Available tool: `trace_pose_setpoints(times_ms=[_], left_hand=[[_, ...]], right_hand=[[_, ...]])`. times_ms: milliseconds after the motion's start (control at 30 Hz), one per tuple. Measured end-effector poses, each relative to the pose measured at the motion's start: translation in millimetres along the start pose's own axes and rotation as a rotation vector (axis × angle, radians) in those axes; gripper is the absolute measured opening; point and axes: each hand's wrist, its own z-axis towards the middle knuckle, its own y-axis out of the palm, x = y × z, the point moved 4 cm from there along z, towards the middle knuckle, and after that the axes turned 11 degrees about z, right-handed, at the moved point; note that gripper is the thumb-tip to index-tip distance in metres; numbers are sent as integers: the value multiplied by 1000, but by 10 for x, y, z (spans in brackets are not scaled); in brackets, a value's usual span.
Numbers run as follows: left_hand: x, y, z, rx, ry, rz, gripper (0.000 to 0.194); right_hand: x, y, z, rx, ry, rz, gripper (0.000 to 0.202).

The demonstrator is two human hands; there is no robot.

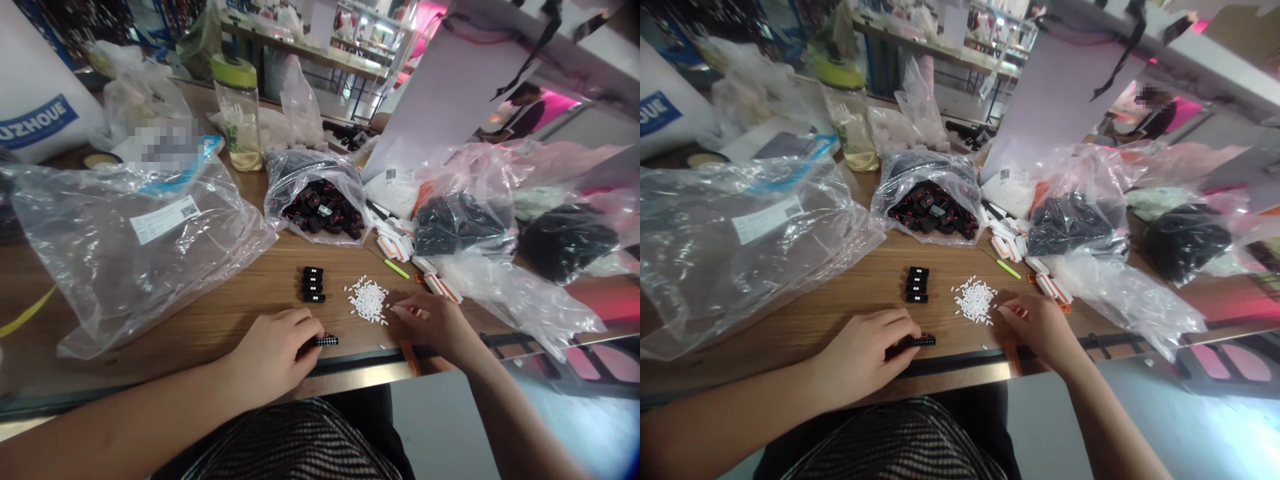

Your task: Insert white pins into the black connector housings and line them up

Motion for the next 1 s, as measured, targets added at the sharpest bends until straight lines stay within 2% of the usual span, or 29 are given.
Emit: trace_pose_setpoints(times_ms=[167,267,467,667,833,1000], left_hand=[[-2,13,-8,-4,-12,-7,7],[-3,11,-8,-6,-18,-9,6],[-8,15,-10,-12,-15,-5,6],[2,-5,5,2,-13,-10,5],[1,-8,4,-4,-20,-31,7],[-14,10,0,-24,-32,-42,6]], right_hand=[[-38,87,-83,126,-133,-166,26],[-64,65,-95,144,-186,-194,28],[31,12,-77,126,-123,-102,27],[98,36,-32,62,-157,35,26],[76,9,2,33,-154,-37,27],[68,-4,18,30,-8,-27,21]])
